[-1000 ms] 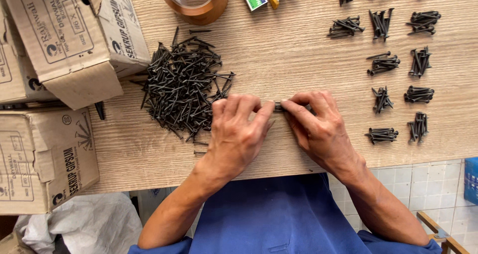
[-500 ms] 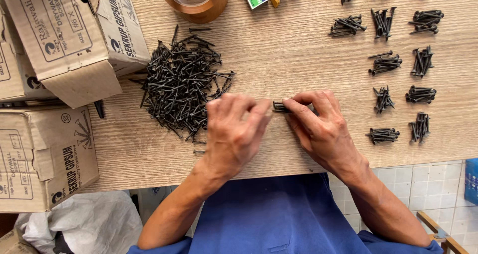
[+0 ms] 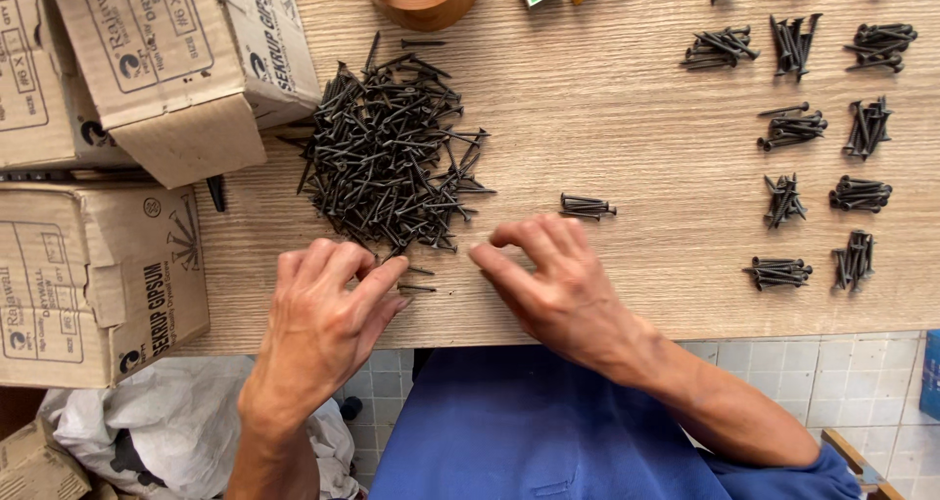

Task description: The person sorts a large pile of black screws on a wooden table into smaller, organized groups. They pick up handfuls of screws and arrange them into neat piles across the surface.

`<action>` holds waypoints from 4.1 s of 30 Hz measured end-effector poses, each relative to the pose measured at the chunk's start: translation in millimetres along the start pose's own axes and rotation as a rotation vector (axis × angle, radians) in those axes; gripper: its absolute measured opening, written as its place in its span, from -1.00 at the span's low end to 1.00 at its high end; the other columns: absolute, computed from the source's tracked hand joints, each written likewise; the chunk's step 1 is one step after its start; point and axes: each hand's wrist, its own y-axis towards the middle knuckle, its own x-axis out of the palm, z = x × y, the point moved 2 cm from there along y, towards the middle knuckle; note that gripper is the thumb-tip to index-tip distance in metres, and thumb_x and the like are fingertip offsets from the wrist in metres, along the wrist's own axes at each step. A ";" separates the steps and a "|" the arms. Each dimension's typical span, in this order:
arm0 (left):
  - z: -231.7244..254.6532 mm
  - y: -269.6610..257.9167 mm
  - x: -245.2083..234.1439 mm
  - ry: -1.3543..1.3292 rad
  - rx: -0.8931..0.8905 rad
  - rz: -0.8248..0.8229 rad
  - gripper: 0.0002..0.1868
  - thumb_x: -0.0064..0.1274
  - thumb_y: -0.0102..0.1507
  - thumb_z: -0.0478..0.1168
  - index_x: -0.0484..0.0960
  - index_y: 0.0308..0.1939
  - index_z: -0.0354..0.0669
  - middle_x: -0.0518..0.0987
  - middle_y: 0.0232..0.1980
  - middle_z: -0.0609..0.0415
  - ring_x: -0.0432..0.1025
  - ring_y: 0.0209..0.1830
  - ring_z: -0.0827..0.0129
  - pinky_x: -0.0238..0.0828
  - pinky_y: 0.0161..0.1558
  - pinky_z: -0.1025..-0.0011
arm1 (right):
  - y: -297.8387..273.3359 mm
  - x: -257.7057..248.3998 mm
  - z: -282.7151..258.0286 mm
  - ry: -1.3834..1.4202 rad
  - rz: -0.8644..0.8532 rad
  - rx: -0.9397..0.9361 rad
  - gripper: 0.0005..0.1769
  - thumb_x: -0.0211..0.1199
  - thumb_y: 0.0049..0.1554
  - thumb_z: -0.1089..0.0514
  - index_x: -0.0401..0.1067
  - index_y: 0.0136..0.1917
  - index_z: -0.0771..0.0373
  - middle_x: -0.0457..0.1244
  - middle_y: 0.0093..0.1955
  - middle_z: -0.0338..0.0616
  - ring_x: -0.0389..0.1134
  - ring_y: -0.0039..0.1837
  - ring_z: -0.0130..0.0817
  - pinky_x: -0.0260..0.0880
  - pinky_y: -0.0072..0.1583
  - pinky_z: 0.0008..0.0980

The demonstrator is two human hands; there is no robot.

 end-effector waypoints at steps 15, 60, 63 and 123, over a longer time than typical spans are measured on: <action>31.2 20.7 25.4 -0.187 0.121 0.241 -0.84 0.01 0.38 -0.38 0.66 -0.06 -0.07 0.57 0.00 0.06 0.38 -0.11 0.13 0.19 -0.11 0.13 | -17.4 11.2 -0.6 -0.017 -0.048 -0.023 -0.76 0.06 0.40 0.25 0.53 0.20 0.21 0.36 0.30 -0.09 0.38 0.19 -0.07 0.35 0.17 -0.09; 56.7 29.9 48.5 -0.263 0.170 0.432 -0.91 0.07 0.42 -0.26 0.70 -0.09 -0.06 0.61 0.03 0.05 0.49 -0.10 0.20 0.31 -0.11 0.31 | -9.7 -3.9 7.7 0.207 0.052 0.062 -0.63 0.14 0.28 0.35 0.51 0.34 0.33 0.34 -0.17 -0.01 0.42 -0.01 0.02 0.44 0.06 -0.10; 57.9 29.7 53.3 -0.278 0.183 0.460 -0.88 0.04 0.42 -0.30 0.68 -0.14 -0.06 0.59 -0.09 0.10 0.49 -0.15 0.23 0.30 -0.12 0.33 | 9.8 -6.1 10.6 0.016 0.088 0.086 -0.80 0.25 0.27 0.28 0.58 0.15 0.20 0.32 -0.12 -0.13 0.36 -0.05 -0.10 0.42 0.05 -0.17; 90.4 115.3 62.3 -0.236 0.184 0.359 -0.62 0.20 0.34 -0.03 0.66 0.14 -0.14 0.42 -0.15 0.07 0.38 -0.08 0.12 0.32 -0.10 0.21 | -41.6 -47.3 58.0 -0.012 -0.001 0.312 -0.71 0.33 0.24 0.16 0.56 0.24 0.16 0.23 0.06 -0.08 0.32 0.06 -0.04 0.36 0.13 -0.06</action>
